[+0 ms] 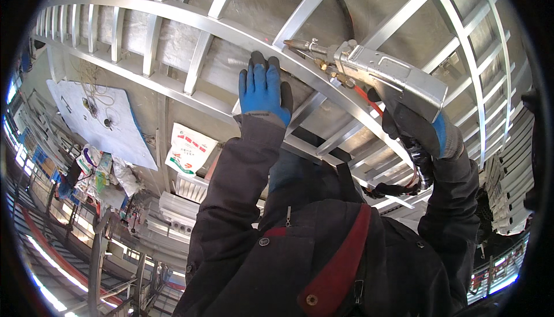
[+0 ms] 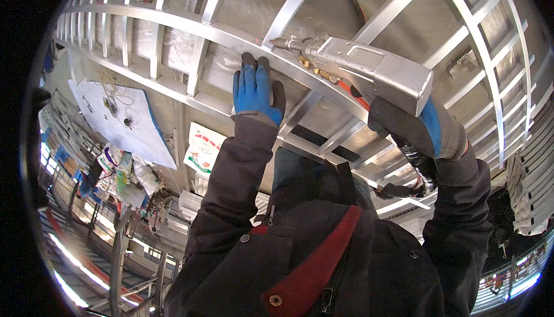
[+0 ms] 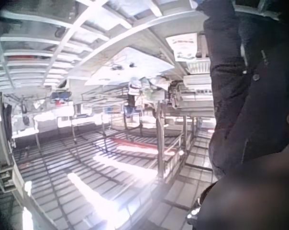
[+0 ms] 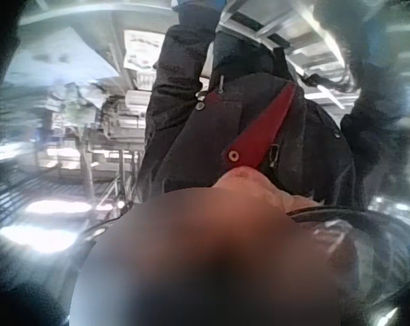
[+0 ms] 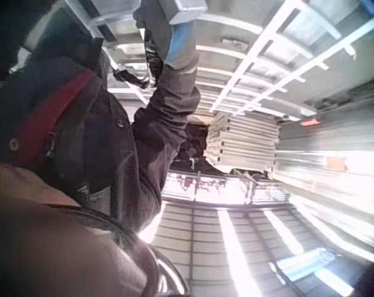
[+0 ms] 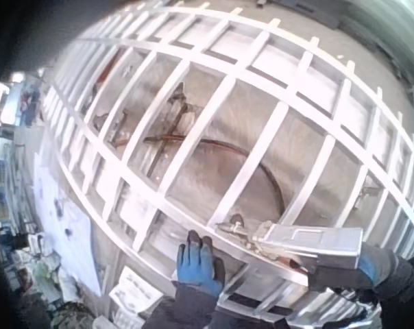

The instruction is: The person welds a metal frame using a handheld welding torch. They hold the frame with one hand and guide the torch along the joints with the other, creating bright sparks. The person repositions the frame and continues welding different sections.

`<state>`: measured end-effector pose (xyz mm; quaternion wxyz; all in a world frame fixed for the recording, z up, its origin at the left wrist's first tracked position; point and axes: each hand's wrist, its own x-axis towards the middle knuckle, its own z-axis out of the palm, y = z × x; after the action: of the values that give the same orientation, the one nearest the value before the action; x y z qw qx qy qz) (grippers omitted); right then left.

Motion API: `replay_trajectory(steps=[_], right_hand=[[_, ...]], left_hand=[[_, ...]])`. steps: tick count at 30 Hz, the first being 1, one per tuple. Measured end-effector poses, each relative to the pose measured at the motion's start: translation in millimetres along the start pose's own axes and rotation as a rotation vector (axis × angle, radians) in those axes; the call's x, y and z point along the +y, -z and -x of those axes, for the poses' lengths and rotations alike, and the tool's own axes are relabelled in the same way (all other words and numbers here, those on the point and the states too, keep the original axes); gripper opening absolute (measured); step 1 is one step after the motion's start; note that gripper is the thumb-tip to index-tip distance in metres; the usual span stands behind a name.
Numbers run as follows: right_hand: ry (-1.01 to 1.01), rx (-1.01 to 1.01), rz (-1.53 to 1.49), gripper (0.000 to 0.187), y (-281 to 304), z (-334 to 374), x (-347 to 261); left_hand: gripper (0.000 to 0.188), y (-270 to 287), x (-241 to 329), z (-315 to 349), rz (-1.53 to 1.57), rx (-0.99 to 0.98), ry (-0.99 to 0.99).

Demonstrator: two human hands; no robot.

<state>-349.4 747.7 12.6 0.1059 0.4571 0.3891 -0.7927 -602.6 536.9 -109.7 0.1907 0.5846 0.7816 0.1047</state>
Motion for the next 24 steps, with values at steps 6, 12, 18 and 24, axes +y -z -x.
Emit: replay_trajectory(steps=[6,12,18,24], right_hand=[[0.002,-0.054,0.009,0.034,2.9,-12.9,5.3],[0.056,-0.074,0.041,0.028,4.9,-18.0,4.5],[0.053,-0.078,0.096,0.027,2.8,-23.2,13.7],[0.022,-0.074,0.075,0.026,1.8,-24.7,12.1]], left_hand=[[0.059,-2.7,-1.1,1.0,-0.001,0.012,0.005],[0.059,-3.4,-1.6,2.1,0.024,0.014,0.017],[0.06,-2.1,-3.2,1.2,0.027,0.013,0.017],[0.06,-5.0,-5.0,2.1,0.039,0.038,0.012]])
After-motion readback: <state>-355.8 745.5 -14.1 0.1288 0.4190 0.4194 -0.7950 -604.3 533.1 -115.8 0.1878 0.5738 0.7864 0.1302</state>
